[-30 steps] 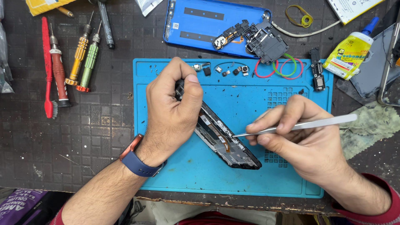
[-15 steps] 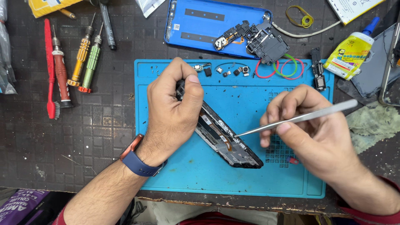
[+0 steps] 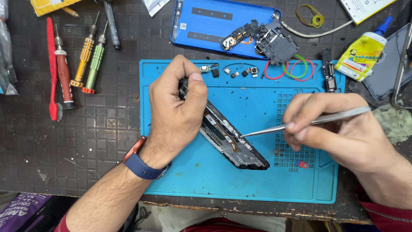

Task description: The person works on a disassembled smartphone at a repair bench, holding the phone frame with one hand while using tweezers with the other to manipulate internal components and flex cables. They reposition the phone repeatedly and continue probing and adjusting parts inside the chassis.

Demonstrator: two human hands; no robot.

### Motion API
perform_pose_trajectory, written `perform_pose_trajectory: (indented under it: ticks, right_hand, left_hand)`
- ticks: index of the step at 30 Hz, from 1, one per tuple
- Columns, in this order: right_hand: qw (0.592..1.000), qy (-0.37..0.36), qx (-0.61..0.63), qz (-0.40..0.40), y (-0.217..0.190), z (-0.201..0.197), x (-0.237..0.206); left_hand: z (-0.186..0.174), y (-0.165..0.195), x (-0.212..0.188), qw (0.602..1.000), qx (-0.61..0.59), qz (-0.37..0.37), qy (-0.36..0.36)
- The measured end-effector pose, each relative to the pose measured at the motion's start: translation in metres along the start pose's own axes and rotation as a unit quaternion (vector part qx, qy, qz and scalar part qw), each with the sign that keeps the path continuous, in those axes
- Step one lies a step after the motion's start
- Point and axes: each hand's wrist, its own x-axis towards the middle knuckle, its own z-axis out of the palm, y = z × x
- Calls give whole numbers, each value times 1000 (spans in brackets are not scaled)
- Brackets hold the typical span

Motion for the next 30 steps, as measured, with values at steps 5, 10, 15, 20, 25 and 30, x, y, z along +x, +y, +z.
perform_pose_trajectory:
  ticks: [5, 10, 15, 20, 25, 30]
  right_hand:
    - [991, -65, 114, -3, 0, -2, 7]
    - [997, -40, -38, 45, 1, -21, 7]
    - [991, -51, -119, -39, 1, -35, 7]
    - [961, -91, -239, -104, -12, -32, 7]
    - [953, -48, -294, -52, -19, -23, 7]
    - [933, -51, -332, -127, -23, -21, 5]
  left_hand:
    - [0, 0, 1, 1000, 1, 1, 3]
    - [-4, -2, 3, 1000, 8, -1, 15]
    - [-3, -4, 4, 1000, 6, 6, 15]
    - [-1, -3, 5, 1000, 3, 8, 15]
    - [-3, -4, 8, 1000, -2, -4, 17]
    - [-4, -5, 8, 1000, 1, 5, 22]
